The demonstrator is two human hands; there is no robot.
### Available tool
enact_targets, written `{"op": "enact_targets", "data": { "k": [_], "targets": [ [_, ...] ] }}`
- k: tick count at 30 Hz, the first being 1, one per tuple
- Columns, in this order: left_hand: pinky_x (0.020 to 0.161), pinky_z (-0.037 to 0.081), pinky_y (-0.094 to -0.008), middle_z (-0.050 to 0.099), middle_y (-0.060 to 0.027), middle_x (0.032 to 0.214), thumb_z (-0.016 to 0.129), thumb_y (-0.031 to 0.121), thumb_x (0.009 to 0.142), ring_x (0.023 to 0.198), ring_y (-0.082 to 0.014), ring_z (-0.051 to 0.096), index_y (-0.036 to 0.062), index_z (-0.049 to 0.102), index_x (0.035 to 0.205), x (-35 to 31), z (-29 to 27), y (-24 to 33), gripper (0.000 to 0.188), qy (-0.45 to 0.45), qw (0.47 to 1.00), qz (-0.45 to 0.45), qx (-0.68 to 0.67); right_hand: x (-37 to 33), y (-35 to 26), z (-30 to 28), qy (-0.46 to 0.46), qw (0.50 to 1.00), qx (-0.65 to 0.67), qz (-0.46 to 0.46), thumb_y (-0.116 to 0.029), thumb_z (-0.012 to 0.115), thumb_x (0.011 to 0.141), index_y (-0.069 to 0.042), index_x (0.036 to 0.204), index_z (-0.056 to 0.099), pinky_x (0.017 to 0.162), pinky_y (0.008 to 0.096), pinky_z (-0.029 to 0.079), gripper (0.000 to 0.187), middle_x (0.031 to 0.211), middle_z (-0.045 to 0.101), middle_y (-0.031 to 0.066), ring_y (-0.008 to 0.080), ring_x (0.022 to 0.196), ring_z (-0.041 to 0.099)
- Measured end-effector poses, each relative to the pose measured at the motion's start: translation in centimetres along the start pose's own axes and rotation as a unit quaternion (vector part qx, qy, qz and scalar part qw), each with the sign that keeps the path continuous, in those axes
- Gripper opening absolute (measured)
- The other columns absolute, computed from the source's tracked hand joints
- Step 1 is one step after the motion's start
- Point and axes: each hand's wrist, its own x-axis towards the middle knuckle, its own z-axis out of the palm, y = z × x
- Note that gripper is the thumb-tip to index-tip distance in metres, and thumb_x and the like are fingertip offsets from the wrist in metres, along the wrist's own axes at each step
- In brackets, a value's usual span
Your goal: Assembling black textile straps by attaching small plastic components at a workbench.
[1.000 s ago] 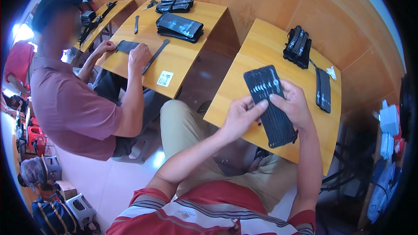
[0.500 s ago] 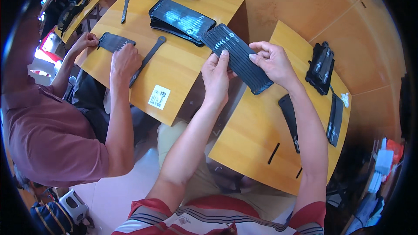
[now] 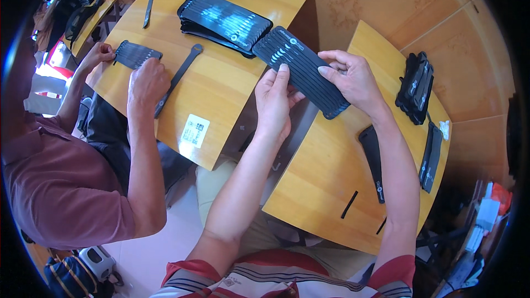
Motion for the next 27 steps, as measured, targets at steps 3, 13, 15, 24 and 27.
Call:
{"op": "enact_targets", "data": {
  "k": [3, 13, 15, 24, 27],
  "targets": [
    [0.068, 0.054, -0.0229, 0.066, -0.0013, 0.094, 0.049, 0.028, 0.105, 0.082, -0.0067, 0.062, 0.0068, 0.062, 0.109, 0.2, -0.4, -0.2, 0.025, 0.004, 1.000, 0.001, -0.003, 0.1, -0.1, 0.2, 0.004, 1.000, 0.003, -0.009, -0.006, 0.066, 0.092, 0.006, 0.119, 0.064, 0.071, 0.0222, 0.053, 0.029, 0.087, 0.070, 0.0059, 0.0077, 0.078, 0.064],
    [0.072, 0.055, -0.0250, 0.067, -0.0025, 0.098, 0.049, 0.028, 0.105, 0.084, -0.0084, 0.064, 0.0069, 0.061, 0.111, 0.3, -0.3, -0.2, 0.025, -0.013, 0.999, 0.006, -0.033, 0.8, -0.4, -0.2, 0.032, 0.997, -0.058, -0.037, -0.009, 0.072, 0.086, 0.000, 0.109, 0.070, 0.071, 0.0302, 0.053, 0.025, 0.086, 0.074, 0.0133, 0.0166, 0.075, 0.069],
    [0.073, 0.056, -0.0256, 0.068, -0.0030, 0.099, 0.049, 0.027, 0.105, 0.085, -0.0091, 0.064, 0.0070, 0.061, 0.111, 0.5, -0.6, -0.3, 0.024, -0.017, 1.000, 0.003, -0.026, 0.9, -0.4, -0.1, 0.030, 0.997, -0.051, -0.041, -0.010, 0.072, 0.086, 0.001, 0.109, 0.070, 0.070, 0.0300, 0.053, 0.025, 0.085, 0.074, 0.0125, 0.0160, 0.074, 0.068],
    [0.074, 0.056, -0.0267, 0.068, -0.0026, 0.098, 0.050, 0.027, 0.104, 0.085, -0.0095, 0.065, 0.0073, 0.061, 0.109, -0.4, 0.2, -0.1, 0.023, -0.023, 0.999, -0.001, -0.029, -0.7, -0.5, -0.5, 0.034, 0.999, -0.028, -0.025, -0.005, 0.069, 0.090, 0.005, 0.115, 0.066, 0.069, 0.0230, 0.053, 0.027, 0.086, 0.071, 0.0054, 0.0071, 0.074, 0.063],
    [0.074, 0.056, -0.0265, 0.069, -0.0027, 0.099, 0.052, 0.026, 0.104, 0.086, -0.0097, 0.066, 0.0074, 0.061, 0.111, -1.8, 0.8, 0.2, 0.022, -0.058, 0.997, 0.002, -0.041, -3.1, -1.8, -0.9, 0.052, 0.998, -0.024, -0.027, -0.006, 0.069, 0.091, 0.006, 0.118, 0.063, 0.070, 0.0229, 0.052, 0.030, 0.087, 0.071, 0.0066, 0.0071, 0.075, 0.063]
  ]
}}
